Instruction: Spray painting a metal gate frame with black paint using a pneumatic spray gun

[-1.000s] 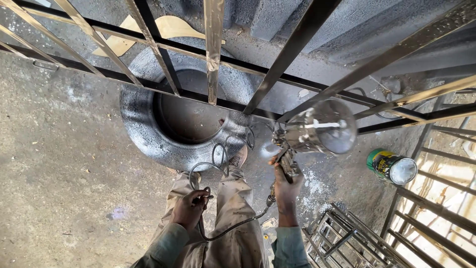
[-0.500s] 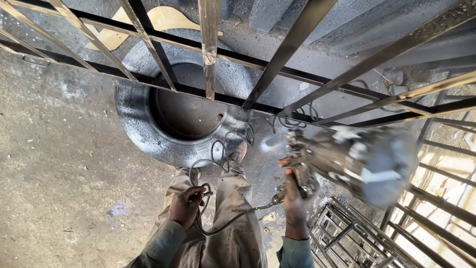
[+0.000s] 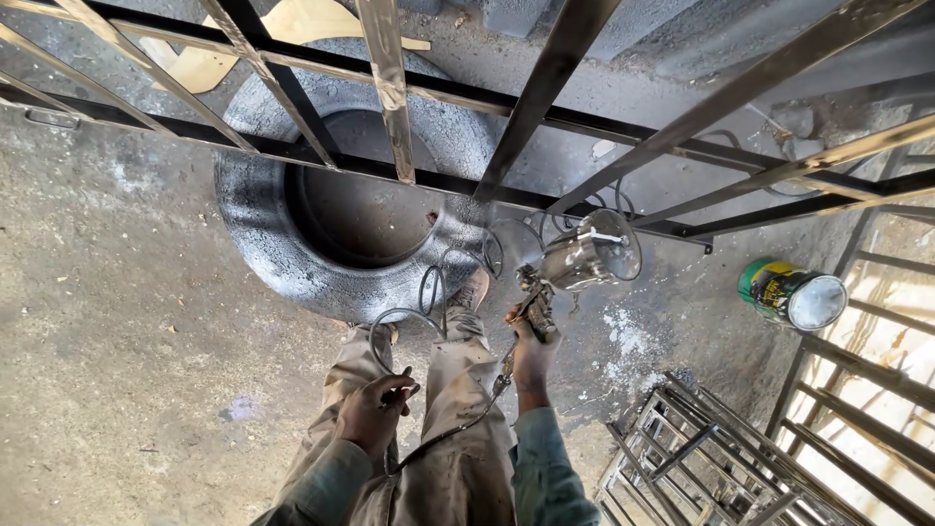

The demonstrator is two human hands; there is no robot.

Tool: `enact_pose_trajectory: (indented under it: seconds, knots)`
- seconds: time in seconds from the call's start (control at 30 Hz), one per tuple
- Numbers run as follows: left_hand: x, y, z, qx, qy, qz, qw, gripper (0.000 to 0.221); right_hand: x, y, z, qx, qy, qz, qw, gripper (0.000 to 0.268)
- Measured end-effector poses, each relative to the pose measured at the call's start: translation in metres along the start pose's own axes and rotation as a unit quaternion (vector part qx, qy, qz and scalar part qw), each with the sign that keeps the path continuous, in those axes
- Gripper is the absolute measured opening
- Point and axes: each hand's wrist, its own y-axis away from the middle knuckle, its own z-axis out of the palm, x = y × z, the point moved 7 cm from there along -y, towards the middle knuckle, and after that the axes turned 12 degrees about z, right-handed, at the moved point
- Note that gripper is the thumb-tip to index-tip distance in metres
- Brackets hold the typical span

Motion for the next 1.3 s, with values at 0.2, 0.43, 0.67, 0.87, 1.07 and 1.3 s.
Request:
enact_pose_trajectory:
  seconds: [0.2, 0.43, 0.67, 0.87, 1.07, 1.3]
  knots:
    - [0.008, 0.000, 0.001, 0.017, 0.037, 0.026, 0.999, 0.024, 0.002, -0.026, -0.024, 0.077, 0.046, 0.018, 0.996, 0.012]
    - [0.005, -0.004, 0.002, 0.021, 0.005, 0.050, 0.999, 0.025, -0.005, -0.028, -0.045, 0.183, 0.151, -0.011, 0.971, 0.021]
    - [-0.003, -0.004, 0.002, 0.016, 0.031, 0.014, 0.999, 0.024, 0.021, -0.028, -0.027, 0.098, 0.059, 0.032, 0.993, 0.015]
    - [-0.024, -0.009, 0.008, 0.035, 0.049, 0.031, 0.998, 0.025, 0.033, -0.022, -0.002, 0.025, 0.015, 0.050, 0.998, 0.013]
    - [-0.020, -0.006, -0.001, 0.029, 0.077, 0.014, 0.996, 0.026, -0.002, -0.018, -0.004, 0.055, 0.039, 0.006, 0.998, 0.015]
    - [-0.025, -0.009, 0.003, 0.032, 0.122, 0.030, 0.992, 0.029, -0.020, -0.028, -0.035, 0.153, 0.104, -0.024, 0.982, 0.016]
